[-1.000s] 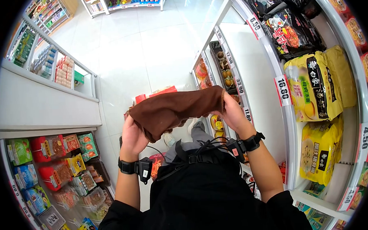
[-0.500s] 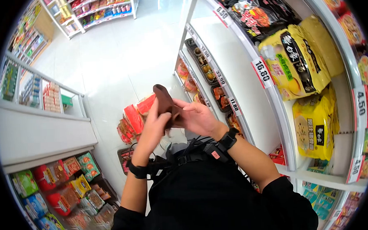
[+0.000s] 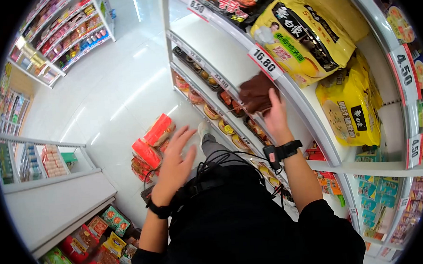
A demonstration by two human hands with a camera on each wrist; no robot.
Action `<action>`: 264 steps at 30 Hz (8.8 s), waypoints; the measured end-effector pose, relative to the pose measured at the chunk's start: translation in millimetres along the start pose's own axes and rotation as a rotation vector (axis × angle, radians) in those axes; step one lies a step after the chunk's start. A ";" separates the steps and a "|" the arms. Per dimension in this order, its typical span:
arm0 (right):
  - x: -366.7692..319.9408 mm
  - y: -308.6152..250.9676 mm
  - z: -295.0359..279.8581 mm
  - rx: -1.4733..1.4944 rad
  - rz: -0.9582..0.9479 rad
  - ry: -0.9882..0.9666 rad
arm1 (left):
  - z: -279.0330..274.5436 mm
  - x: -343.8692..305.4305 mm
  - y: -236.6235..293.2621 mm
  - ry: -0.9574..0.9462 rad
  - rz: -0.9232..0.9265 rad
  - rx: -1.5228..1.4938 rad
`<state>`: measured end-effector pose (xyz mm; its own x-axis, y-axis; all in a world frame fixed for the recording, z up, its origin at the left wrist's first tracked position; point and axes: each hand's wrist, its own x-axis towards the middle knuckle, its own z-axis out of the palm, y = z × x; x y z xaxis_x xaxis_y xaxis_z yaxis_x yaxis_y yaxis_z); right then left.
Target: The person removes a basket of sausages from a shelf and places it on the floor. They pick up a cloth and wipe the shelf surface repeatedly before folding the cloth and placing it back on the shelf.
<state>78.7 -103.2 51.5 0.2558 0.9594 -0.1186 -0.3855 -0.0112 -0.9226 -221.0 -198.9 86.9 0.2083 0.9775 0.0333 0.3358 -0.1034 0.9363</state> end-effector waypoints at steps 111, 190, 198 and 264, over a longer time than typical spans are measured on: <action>179.7 75.7 6.1 -1.963 0.080 -0.612 | 47.2 -35.9 -229.1 0.254 -0.584 -0.162; 101.8 46.9 -139.0 -1.810 0.396 -0.006 | 219.0 186.7 -116.6 -0.060 0.793 0.202; 99.7 46.3 -137.5 -1.782 0.382 -0.027 | 236.4 174.6 -113.6 -0.065 0.782 0.176; 311.7 132.0 167.1 -1.951 0.229 -0.388 | 332.2 144.1 -142.8 -0.081 1.123 0.340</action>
<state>-40.6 241.5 -46.0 0.0784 0.8916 -0.4459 0.9951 -0.0971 -0.0194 66.3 -104.3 -158.2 0.5975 0.2932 0.7464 0.1518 -0.9553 0.2538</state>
